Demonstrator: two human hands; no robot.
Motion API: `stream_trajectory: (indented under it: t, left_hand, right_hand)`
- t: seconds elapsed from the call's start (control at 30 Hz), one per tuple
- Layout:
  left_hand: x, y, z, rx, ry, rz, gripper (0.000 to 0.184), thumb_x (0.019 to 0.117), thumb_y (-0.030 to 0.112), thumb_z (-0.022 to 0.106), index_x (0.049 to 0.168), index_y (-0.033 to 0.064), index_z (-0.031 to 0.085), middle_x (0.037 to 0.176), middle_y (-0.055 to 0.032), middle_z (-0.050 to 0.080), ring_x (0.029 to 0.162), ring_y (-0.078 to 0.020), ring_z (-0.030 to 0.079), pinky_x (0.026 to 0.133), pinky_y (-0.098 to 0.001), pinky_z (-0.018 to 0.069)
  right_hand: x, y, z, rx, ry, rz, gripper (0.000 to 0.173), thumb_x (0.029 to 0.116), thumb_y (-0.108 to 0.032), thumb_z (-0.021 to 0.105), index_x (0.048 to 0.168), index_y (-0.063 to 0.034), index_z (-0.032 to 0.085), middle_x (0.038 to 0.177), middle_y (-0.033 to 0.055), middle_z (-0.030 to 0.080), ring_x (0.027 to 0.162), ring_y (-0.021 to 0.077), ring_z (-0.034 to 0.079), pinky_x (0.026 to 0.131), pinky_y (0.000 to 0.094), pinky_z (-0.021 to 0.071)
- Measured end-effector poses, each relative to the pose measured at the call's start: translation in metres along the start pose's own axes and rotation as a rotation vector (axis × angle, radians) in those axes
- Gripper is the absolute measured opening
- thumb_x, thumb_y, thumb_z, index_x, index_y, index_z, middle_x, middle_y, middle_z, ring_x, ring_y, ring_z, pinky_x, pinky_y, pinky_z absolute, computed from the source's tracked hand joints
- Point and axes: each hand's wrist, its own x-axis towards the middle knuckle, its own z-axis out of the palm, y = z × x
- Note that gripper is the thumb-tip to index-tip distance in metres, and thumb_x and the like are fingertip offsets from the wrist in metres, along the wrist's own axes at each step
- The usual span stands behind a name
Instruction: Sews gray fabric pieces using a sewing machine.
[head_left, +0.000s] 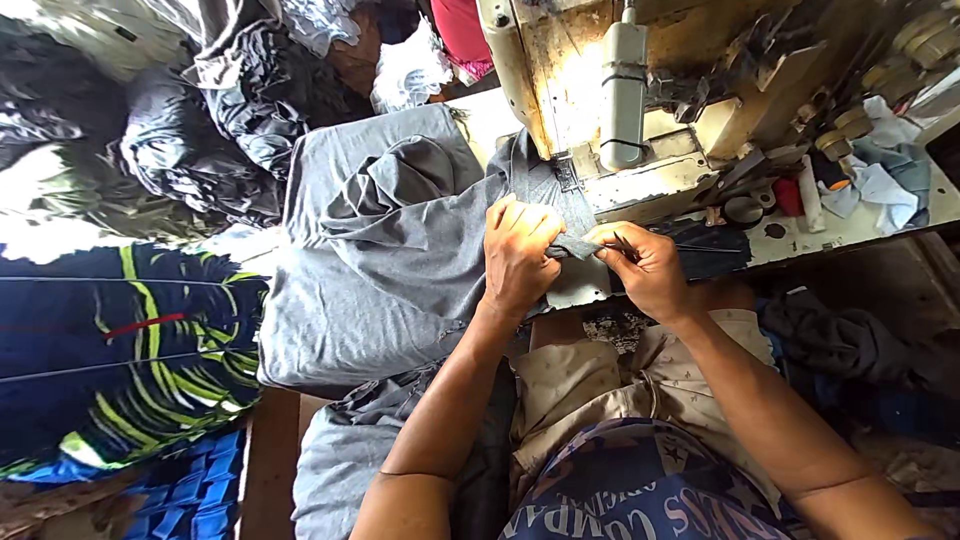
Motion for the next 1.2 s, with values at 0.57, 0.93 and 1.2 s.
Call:
stream_trajectory:
  t: [0.57,0.93,1.2]
  left_hand:
    - [0.021,-0.015,0.010,0.003,0.068,0.070,0.023,0.0955,0.014,0.065,0.114,0.0175,0.078,0.109,-0.0038,0.076,0.108,-0.0243,0.069,0.115,-0.0537,0.0372]
    - [0.018,-0.024,-0.005,0.018,-0.093,0.153,0.025,0.0935,0.011,0.059,0.109,0.0158,0.078,0.112,-0.0028,0.075,0.110,-0.0245,0.067,0.112,-0.0509,0.0403]
    - [0.019,-0.024,-0.007,0.008,-0.104,0.149,0.023,0.0926,0.011,0.059,0.106,0.0148,0.077,0.111,-0.0028,0.075,0.110,-0.0245,0.068,0.112,-0.0519,0.0397]
  right_hand:
    - [0.017,-0.020,-0.005,0.036,0.058,0.058,0.004,0.0945,0.000,0.068,0.098,-0.0021,0.069,0.080,0.0039,0.064,0.059,0.0080,0.054,0.050,0.0220,0.0462]
    - [-0.001,0.004,-0.001,0.131,0.062,0.094,0.013,0.0947,0.003,0.065,0.105,0.0000,0.072,0.109,0.0092,0.073,0.082,0.0130,0.069,0.067,0.0272,0.0589]
    - [-0.003,0.004,0.001,0.151,0.076,0.101,0.014,0.0945,0.005,0.064,0.105,0.0002,0.072,0.112,0.0101,0.073,0.088,0.0141,0.070,0.070,0.0278,0.0598]
